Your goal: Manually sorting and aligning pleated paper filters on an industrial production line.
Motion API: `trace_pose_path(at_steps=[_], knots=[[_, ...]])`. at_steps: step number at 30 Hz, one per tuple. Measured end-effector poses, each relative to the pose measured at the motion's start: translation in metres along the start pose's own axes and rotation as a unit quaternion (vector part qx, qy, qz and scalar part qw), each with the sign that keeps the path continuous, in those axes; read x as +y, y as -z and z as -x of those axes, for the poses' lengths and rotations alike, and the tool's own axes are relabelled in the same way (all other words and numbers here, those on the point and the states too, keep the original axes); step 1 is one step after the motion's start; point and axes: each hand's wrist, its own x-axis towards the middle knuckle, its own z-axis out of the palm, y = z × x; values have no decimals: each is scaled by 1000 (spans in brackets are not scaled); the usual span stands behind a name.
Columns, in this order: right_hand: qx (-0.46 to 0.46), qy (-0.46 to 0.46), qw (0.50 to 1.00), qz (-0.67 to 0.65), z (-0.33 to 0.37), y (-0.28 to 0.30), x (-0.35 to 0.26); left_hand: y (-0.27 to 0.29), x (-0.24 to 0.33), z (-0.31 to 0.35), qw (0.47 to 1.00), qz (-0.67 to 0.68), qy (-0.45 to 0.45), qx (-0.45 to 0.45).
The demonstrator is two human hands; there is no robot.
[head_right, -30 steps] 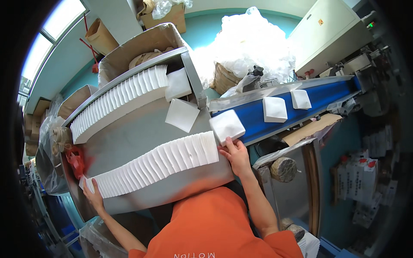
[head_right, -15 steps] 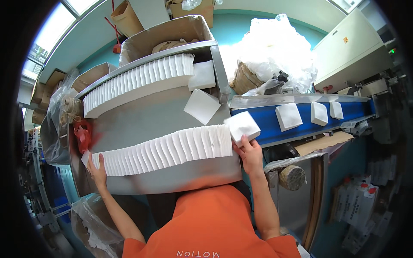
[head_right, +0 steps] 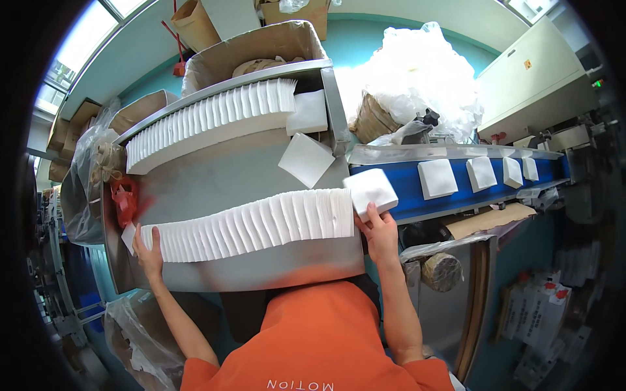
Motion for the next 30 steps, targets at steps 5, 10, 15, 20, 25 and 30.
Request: trace_pose_path(at_steps=[5, 10, 15, 20, 25, 30], knots=[[-53, 152, 886, 435, 19, -61, -5, -4, 5, 3, 1000, -2, -6, 3], [-118, -114, 985, 54, 14, -29, 4, -5, 9, 4, 1000, 1, -1, 0], [9, -15, 1000, 17, 7, -5, -1, -9, 17, 6, 1000, 6, -1, 8], [-43, 163, 891, 421, 18, -49, 9, -13, 20, 6, 1000, 7, 18, 17], [-152, -130, 980, 14, 14, -32, 13, -11, 19, 10, 999, 5, 21, 26], [-44, -72, 993, 85, 16, -10, -1, -14, 22, 13, 999, 6, 18, 33]])
